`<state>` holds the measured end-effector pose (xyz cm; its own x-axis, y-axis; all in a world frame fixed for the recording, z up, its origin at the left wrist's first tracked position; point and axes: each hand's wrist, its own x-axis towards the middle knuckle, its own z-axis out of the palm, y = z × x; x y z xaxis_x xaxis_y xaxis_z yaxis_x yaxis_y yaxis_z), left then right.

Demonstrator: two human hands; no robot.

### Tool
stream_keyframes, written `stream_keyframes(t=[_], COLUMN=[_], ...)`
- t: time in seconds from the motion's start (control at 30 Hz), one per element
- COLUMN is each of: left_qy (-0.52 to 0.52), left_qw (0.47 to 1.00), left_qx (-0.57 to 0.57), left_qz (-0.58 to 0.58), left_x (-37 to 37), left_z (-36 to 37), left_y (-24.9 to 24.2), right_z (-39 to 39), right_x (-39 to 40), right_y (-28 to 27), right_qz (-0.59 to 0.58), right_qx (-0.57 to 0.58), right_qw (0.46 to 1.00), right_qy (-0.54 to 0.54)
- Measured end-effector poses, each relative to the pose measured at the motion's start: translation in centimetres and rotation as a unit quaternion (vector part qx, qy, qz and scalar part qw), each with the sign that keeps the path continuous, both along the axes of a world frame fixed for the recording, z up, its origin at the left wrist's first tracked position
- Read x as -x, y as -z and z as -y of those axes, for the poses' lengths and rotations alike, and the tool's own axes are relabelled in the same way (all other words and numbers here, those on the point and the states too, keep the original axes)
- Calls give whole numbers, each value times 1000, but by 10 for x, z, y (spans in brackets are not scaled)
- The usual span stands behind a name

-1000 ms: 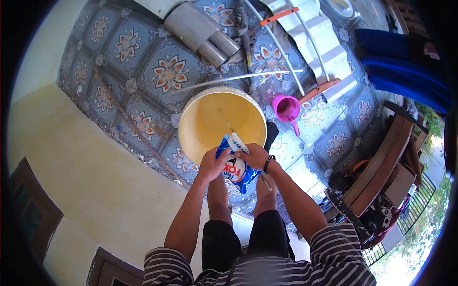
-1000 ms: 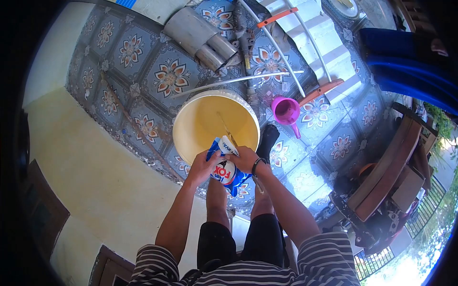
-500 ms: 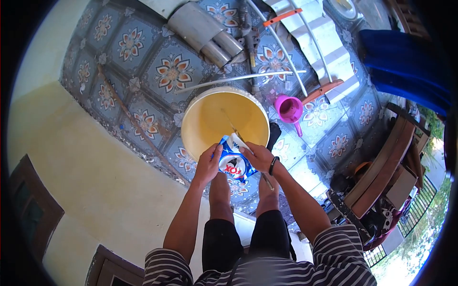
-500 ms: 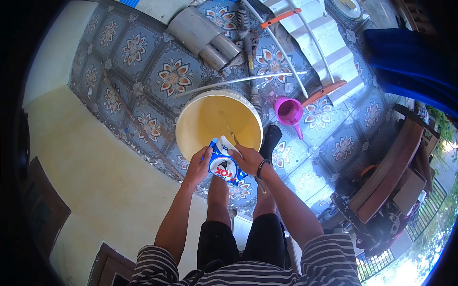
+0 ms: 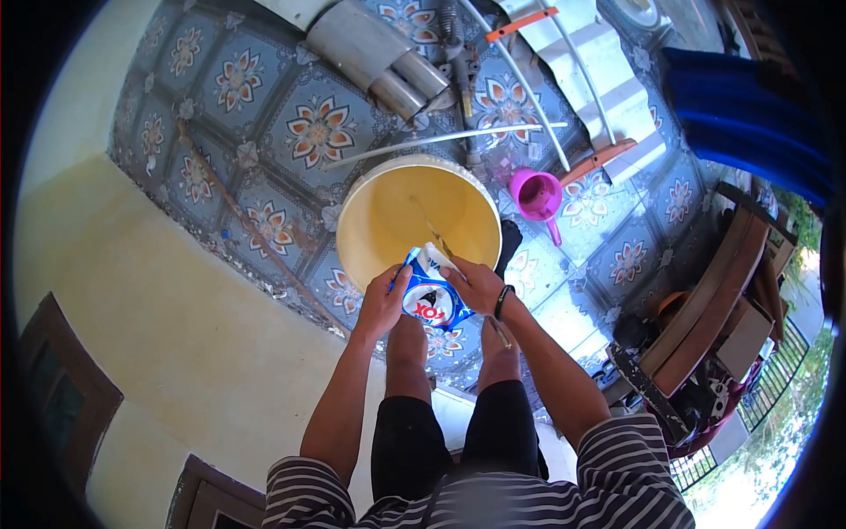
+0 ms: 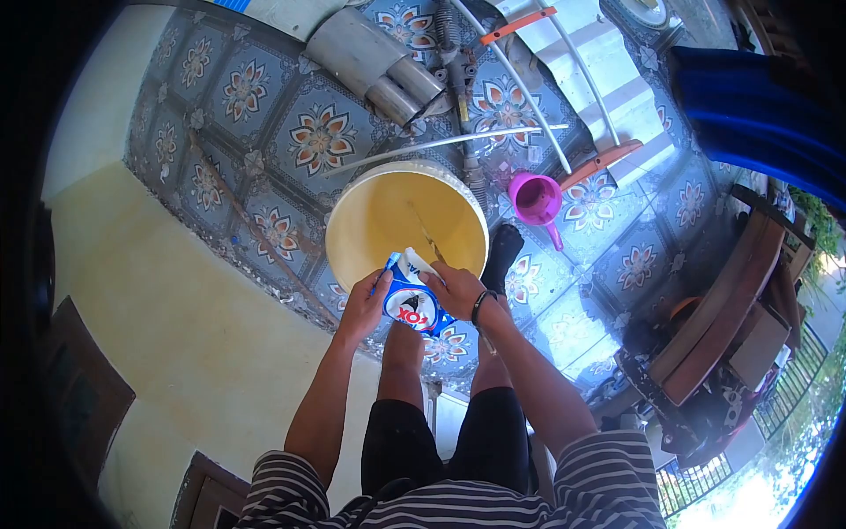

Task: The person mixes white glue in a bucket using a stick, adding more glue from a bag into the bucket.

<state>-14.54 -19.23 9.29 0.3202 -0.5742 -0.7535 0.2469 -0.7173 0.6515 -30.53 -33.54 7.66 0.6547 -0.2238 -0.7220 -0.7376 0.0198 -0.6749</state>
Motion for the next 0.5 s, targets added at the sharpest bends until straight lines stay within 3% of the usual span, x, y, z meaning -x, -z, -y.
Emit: stream_keyframes(t=[0.23, 0.5], left_qy=[21, 15], left_qw=[998, 985], left_qx=[31, 106], left_qz=[51, 136], left_x=[-4, -7], left_z=[-10, -1], left_y=[2, -24], right_z=[2, 0], right_x=[-1, -1], right_y=[-8, -12], right_qz=[23, 144], right_qx=[-6, 103], right_qw=[1000, 984], right_qy=[-6, 13])
